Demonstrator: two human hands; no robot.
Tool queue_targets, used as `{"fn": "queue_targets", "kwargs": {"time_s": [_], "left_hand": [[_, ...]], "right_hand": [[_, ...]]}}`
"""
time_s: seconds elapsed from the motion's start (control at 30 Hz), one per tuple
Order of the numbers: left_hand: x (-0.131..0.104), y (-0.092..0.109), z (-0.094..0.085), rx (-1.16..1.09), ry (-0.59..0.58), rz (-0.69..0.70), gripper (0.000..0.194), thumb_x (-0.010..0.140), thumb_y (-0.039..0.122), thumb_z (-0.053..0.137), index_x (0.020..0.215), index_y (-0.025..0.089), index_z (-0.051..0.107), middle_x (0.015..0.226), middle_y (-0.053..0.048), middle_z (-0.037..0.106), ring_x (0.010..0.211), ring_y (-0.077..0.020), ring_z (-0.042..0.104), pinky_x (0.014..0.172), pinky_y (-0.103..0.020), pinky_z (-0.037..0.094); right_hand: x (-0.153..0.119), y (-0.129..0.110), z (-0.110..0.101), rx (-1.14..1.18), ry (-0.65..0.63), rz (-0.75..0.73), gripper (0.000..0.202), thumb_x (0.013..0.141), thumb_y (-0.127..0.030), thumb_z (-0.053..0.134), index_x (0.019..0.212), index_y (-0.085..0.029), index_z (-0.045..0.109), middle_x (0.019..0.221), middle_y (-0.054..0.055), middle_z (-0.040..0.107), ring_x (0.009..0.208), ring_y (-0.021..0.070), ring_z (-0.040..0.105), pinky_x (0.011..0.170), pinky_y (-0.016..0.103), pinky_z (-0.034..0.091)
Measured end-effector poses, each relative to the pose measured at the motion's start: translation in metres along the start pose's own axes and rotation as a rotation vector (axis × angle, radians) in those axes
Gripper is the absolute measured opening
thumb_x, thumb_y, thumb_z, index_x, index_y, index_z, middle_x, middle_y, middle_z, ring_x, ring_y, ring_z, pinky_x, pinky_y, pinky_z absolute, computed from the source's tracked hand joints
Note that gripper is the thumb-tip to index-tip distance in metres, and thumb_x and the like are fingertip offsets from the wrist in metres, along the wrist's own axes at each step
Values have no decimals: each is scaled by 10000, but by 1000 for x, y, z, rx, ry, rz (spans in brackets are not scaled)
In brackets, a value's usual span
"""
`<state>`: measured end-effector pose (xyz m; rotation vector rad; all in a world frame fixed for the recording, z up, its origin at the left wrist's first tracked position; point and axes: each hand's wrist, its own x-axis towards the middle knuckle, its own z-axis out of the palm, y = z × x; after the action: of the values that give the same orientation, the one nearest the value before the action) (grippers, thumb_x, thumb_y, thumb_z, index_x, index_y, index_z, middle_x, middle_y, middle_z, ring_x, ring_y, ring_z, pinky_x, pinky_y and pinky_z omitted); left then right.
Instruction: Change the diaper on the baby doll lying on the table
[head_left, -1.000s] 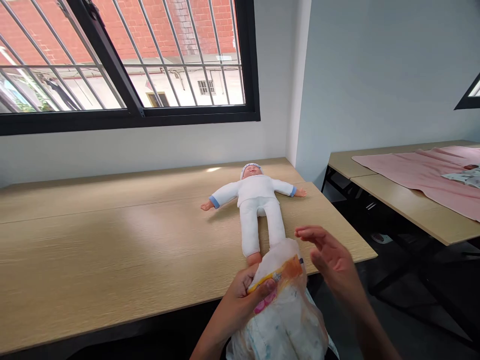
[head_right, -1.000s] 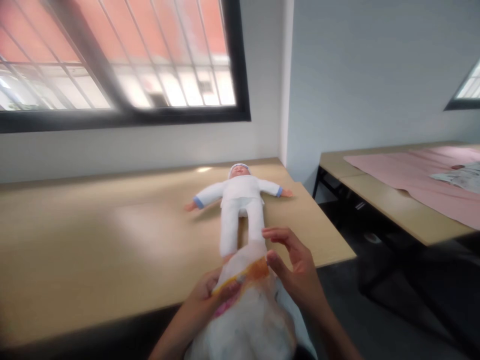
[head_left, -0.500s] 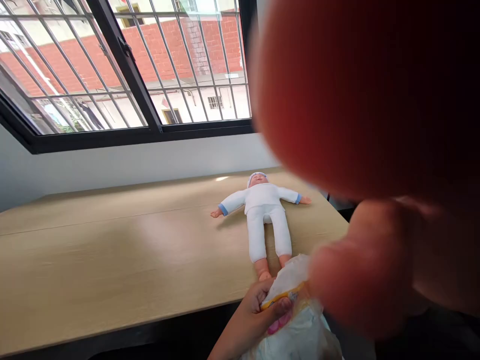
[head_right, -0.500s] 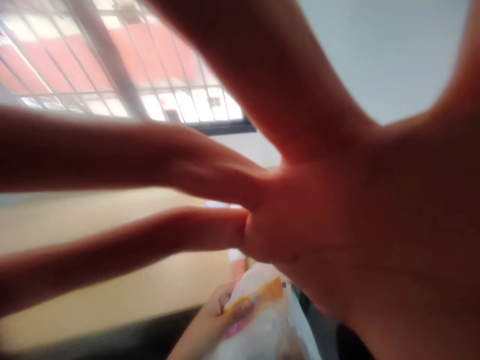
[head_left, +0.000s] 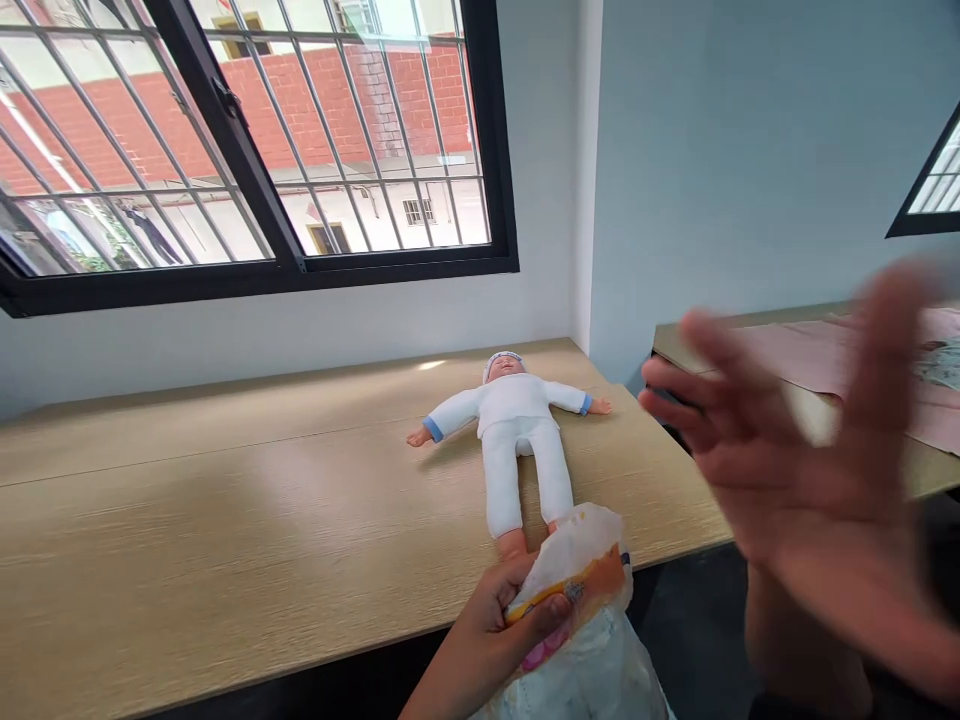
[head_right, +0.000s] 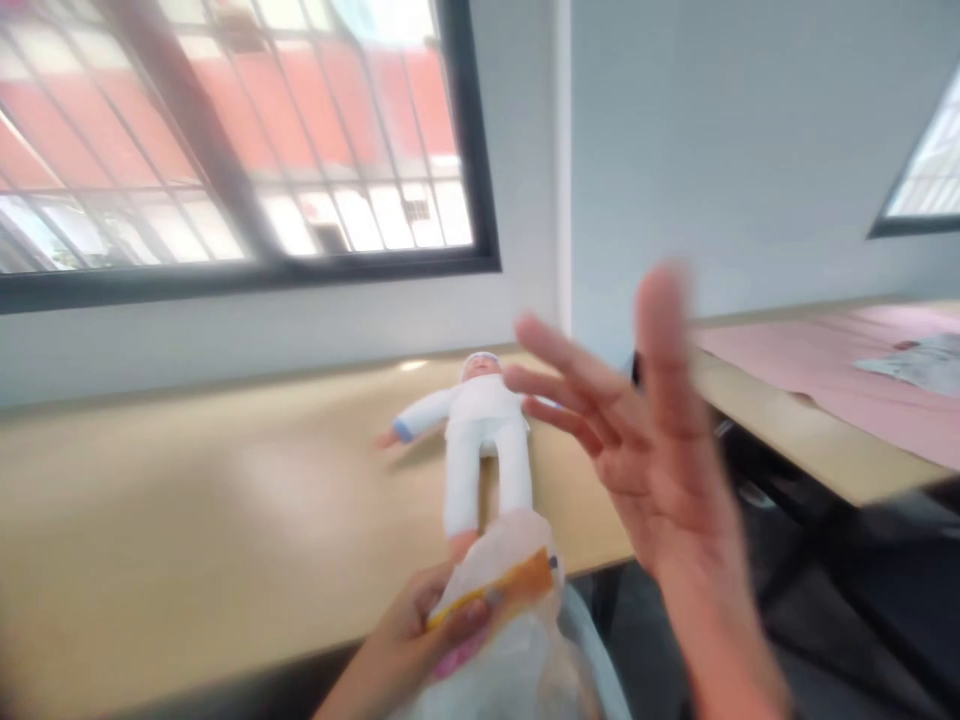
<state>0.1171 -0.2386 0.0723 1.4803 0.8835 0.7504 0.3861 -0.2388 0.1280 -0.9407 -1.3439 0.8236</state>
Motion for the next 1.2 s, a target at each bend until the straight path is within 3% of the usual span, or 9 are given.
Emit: {"fn": "queue_targets", "kwargs": {"time_s": [0.1, 0.23, 0.3, 0.4, 0.53, 0.8, 0.97, 1.1, 1.2], "left_hand": [[4, 7, -9, 23, 7, 49, 457, 782, 584, 673, 814, 128, 661, 710, -13, 540, 620, -116, 457, 552, -217, 360], [15, 15, -16, 0, 31, 49, 437, 771, 552, 703, 870, 126, 697, 735, -29, 603, 681, -144, 508, 606, -228, 391], [21, 18, -16, -44, 36, 28, 416, 774, 526, 712, 910, 133, 710, 783, -40, 643, 738, -166, 547, 658, -242, 424], [24, 18, -15, -109, 26, 7, 392, 776, 484, 728, 970, 144, 716, 882, -57, 684, 791, -178, 576, 698, -252, 444], [24, 13, -16, -163, 37, -7, 361, 768, 441, 752, 984, 157, 702, 913, -52, 686, 843, -188, 596, 738, -258, 458], [20, 0, -31, -264, 80, -36, 392, 671, 432, 827, 772, 164, 559, 735, 2, 610, 689, -131, 548, 614, -212, 406], [15, -1, -39, -360, 39, -60, 402, 622, 364, 862, 795, 163, 559, 760, 3, 616, 685, -124, 556, 612, -207, 417], [13, -2, -42, -330, 96, -66, 397, 617, 325, 866, 842, 155, 588, 806, -14, 630, 756, -157, 594, 689, -245, 471], [12, -4, -44, -300, 154, -63, 392, 626, 337, 862, 800, 160, 559, 742, 9, 595, 719, -139, 579, 625, -213, 451]], "right_hand": [[-2, 37, 39, 111, -193, -40, 1057, 581, -794, 707, 1468, -303, 407, 1488, 122, 457, 1346, 376, 448, 1058, 501, 429], [-24, 84, 69, 229, -417, 249, 801, 724, -792, 582, 1268, -205, 616, 1239, 145, 653, 1090, 311, 634, 931, 429, 513], [-34, 92, 73, 242, -382, 312, 716, 743, -781, 575, 1095, -170, 697, 1038, 125, 713, 951, 280, 657, 840, 376, 530], [-36, 86, 76, 165, -213, 318, 512, 779, -655, 657, 874, -155, 717, 817, 64, 685, 768, 198, 609, 696, 277, 490], [-27, 76, 79, 174, -151, 300, 436, 830, -569, 648, 746, -142, 675, 704, 25, 600, 657, 139, 505, 599, 237, 411], [-21, 74, 77, 213, -56, 340, 443, 797, -568, 681, 690, -140, 654, 610, -4, 529, 552, 94, 399, 506, 212, 341], [-21, 76, 70, 252, 19, 368, 424, 775, -543, 720, 680, -135, 653, 643, 15, 571, 583, 109, 457, 521, 211, 371], [-24, 82, 65, 290, 52, 393, 386, 780, -512, 731, 709, -138, 667, 675, 31, 601, 621, 138, 516, 559, 230, 420], [-25, 86, 63, 328, 60, 418, 362, 778, -500, 739, 752, -142, 693, 679, 35, 617, 617, 147, 537, 549, 235, 432]]}}
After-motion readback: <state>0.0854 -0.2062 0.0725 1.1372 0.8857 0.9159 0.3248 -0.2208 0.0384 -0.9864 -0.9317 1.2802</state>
